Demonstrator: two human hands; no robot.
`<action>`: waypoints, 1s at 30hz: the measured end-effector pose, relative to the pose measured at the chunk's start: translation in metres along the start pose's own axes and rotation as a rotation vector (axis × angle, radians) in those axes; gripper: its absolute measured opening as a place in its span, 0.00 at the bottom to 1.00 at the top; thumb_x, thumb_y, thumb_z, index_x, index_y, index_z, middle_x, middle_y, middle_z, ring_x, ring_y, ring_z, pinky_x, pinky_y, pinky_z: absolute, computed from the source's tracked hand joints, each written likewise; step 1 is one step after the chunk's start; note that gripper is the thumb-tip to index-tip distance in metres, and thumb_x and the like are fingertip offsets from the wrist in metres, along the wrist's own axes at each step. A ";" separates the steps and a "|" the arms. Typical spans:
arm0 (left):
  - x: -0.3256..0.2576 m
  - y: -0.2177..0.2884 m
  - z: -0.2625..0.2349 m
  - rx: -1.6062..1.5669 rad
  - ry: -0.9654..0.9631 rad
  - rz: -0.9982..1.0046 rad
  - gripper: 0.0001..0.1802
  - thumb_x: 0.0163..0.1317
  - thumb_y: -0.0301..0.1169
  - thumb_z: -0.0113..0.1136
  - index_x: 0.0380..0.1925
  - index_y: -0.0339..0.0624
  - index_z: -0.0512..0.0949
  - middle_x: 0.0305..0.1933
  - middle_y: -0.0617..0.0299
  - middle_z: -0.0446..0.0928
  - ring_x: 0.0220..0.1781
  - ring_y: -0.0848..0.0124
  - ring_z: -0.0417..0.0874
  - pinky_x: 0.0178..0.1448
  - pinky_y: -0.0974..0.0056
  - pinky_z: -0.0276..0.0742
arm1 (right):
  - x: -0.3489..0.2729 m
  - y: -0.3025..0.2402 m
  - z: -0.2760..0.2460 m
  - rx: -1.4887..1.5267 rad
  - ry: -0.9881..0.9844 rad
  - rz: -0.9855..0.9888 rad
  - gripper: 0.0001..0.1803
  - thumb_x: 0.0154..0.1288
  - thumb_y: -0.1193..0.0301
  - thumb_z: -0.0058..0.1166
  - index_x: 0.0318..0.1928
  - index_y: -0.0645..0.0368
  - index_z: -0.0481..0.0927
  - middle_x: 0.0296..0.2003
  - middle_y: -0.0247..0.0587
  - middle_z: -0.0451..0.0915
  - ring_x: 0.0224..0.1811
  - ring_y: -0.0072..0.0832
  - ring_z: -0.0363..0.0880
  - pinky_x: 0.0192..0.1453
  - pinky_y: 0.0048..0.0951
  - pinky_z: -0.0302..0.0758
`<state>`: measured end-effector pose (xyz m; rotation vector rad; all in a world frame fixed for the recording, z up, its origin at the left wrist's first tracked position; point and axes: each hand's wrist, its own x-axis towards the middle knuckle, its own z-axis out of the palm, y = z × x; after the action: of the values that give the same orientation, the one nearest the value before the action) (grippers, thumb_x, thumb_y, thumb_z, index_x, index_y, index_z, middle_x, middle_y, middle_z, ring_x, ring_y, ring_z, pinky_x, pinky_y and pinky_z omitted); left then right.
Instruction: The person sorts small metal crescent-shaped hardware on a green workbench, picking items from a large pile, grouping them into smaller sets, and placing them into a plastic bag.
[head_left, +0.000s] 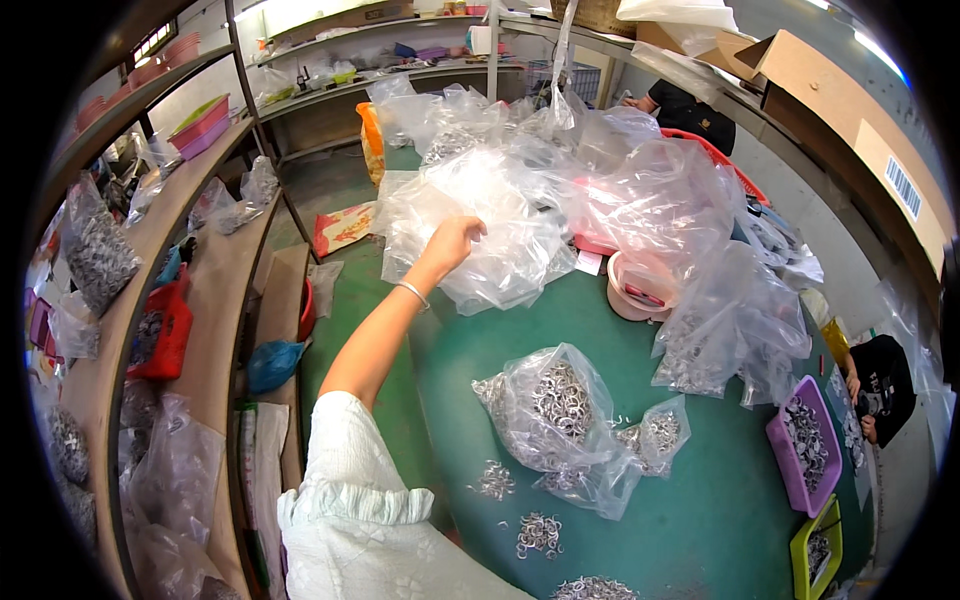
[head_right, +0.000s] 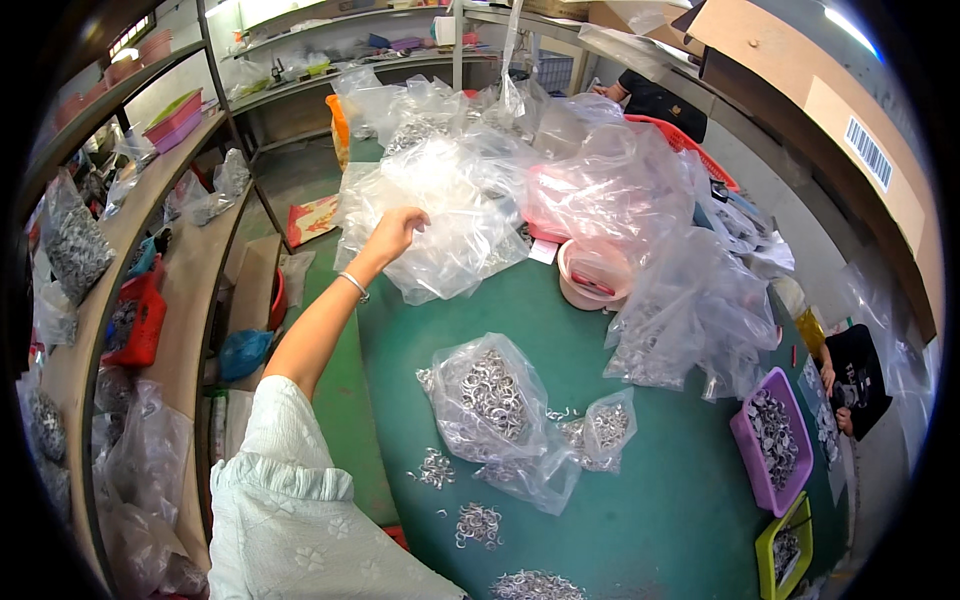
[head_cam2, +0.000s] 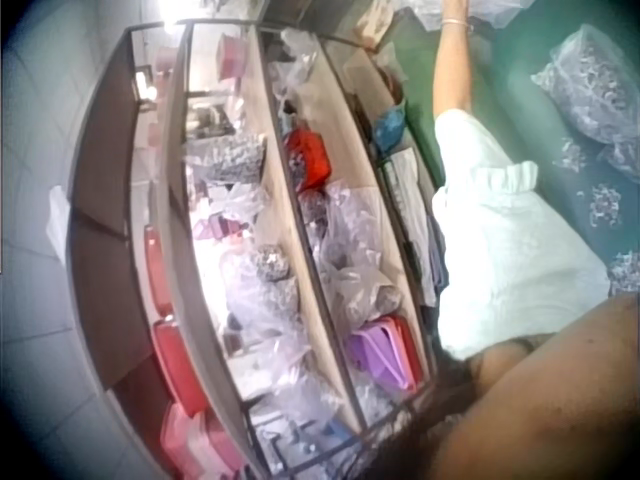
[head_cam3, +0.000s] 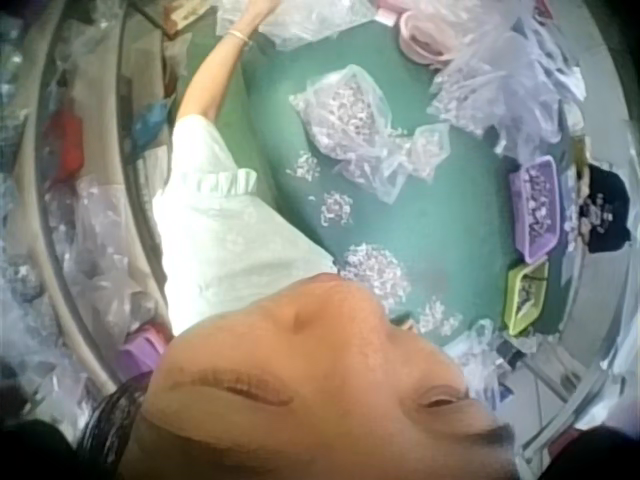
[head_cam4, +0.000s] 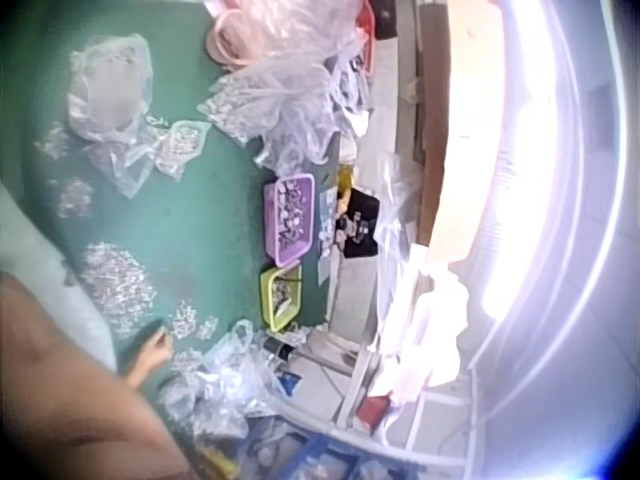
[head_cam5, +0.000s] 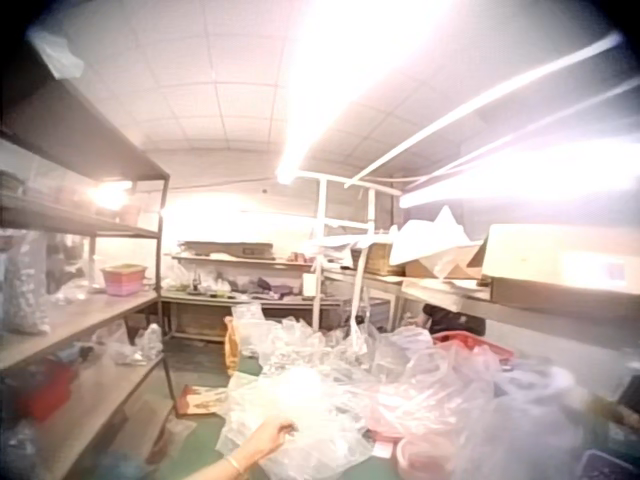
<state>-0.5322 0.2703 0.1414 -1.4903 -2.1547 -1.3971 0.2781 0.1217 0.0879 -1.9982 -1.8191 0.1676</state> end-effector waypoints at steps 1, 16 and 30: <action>-0.002 0.004 0.000 0.029 0.007 0.010 0.13 0.57 0.12 0.47 0.34 0.33 0.81 0.29 0.51 0.82 0.32 0.65 0.84 0.41 0.64 0.78 | 0.001 -0.001 -0.001 0.006 -0.004 0.004 0.15 0.65 0.65 0.57 0.34 0.68 0.83 0.27 0.55 0.82 0.26 0.46 0.79 0.33 0.41 0.76; 0.002 0.035 -0.007 -0.067 0.704 0.122 0.12 0.59 0.16 0.52 0.37 0.39 0.82 0.31 0.59 0.80 0.34 0.66 0.80 0.44 0.67 0.73 | -0.005 -0.001 0.000 0.024 -0.012 0.067 0.15 0.66 0.65 0.57 0.36 0.69 0.83 0.27 0.54 0.82 0.26 0.42 0.80 0.34 0.39 0.76; 0.009 0.019 0.034 0.427 0.248 0.105 0.24 0.56 0.21 0.55 0.55 0.42 0.72 0.56 0.50 0.71 0.59 0.52 0.72 0.67 0.43 0.61 | -0.013 0.020 0.014 0.250 0.037 0.229 0.14 0.71 0.68 0.52 0.39 0.70 0.80 0.34 0.57 0.81 0.35 0.40 0.76 0.45 0.38 0.75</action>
<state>-0.5091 0.3028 0.1395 -1.1833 -2.0221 -0.9491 0.2894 0.1112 0.0652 -2.0083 -1.4624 0.4035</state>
